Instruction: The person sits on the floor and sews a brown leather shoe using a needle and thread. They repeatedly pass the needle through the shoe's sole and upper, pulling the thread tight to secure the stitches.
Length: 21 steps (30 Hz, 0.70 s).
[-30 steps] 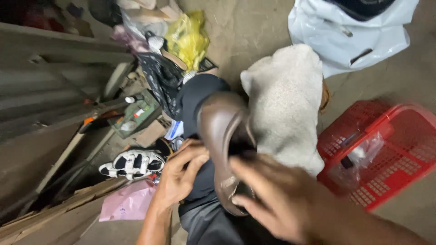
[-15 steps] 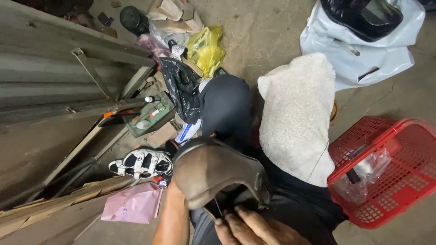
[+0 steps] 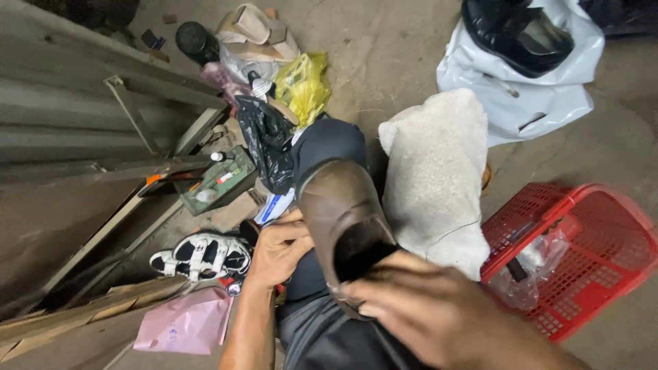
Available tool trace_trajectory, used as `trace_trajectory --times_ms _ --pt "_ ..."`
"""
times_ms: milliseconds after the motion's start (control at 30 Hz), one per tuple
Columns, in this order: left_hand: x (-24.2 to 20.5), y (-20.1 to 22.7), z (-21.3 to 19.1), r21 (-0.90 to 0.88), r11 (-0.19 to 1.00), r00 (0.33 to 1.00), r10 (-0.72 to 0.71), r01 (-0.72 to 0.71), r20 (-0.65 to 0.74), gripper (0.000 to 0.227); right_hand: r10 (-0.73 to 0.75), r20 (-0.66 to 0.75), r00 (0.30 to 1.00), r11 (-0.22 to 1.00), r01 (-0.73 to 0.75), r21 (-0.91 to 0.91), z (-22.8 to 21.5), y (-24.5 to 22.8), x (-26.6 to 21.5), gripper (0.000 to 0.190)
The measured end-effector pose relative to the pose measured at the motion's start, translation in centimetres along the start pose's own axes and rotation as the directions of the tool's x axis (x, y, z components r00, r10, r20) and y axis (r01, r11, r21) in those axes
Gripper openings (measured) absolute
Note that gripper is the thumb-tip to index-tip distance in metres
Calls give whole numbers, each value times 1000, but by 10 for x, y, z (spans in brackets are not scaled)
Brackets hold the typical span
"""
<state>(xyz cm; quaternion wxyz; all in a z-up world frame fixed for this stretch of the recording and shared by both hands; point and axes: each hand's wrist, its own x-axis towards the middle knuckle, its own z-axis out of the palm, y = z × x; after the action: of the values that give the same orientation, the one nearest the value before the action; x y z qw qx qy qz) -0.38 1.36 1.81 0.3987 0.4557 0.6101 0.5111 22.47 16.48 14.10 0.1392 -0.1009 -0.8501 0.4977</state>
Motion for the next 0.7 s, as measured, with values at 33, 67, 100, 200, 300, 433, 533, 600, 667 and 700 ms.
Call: trace_trajectory --times_ms 33,67,100,200,300,433,533,600,667,700 --pt "5 10 1 -6 999 998 34 -33 52 20 124 57 991 985 -130 117 -9 7 -3 26" --pt "7 13 1 -15 999 998 39 -38 57 20 132 54 990 985 -137 109 -20 17 -7 26" --pt "10 15 2 30 999 998 12 -14 54 20 237 26 971 962 -238 132 -32 26 -10 30" --pt "18 21 9 122 992 999 -18 13 40 22 311 -86 946 945 -318 -73 -58 59 -19 28" --pt "21 11 18 270 961 996 -77 64 37 26 381 -91 920 881 -391 -267 -78 77 -31 24" --pt "27 2 27 370 929 998 -43 20 54 28 667 51 743 736 -668 108 -92 93 -53 25" --pt "30 -2 31 438 899 996 -61 25 70 30 355 99 930 821 -361 443 -91 92 -43 23" --pt "35 7 31 435 900 995 -56 15 82 30 203 85 975 660 -201 724 -83 111 -40 19" --pt "34 7 31 432 902 995 -52 8 91 30 59 22 998 399 -44 916 -74 121 -34 23" --pt "31 3 32 472 881 993 -86 38 82 29 183 -47 982 457 -42 888 -70 123 -28 18"
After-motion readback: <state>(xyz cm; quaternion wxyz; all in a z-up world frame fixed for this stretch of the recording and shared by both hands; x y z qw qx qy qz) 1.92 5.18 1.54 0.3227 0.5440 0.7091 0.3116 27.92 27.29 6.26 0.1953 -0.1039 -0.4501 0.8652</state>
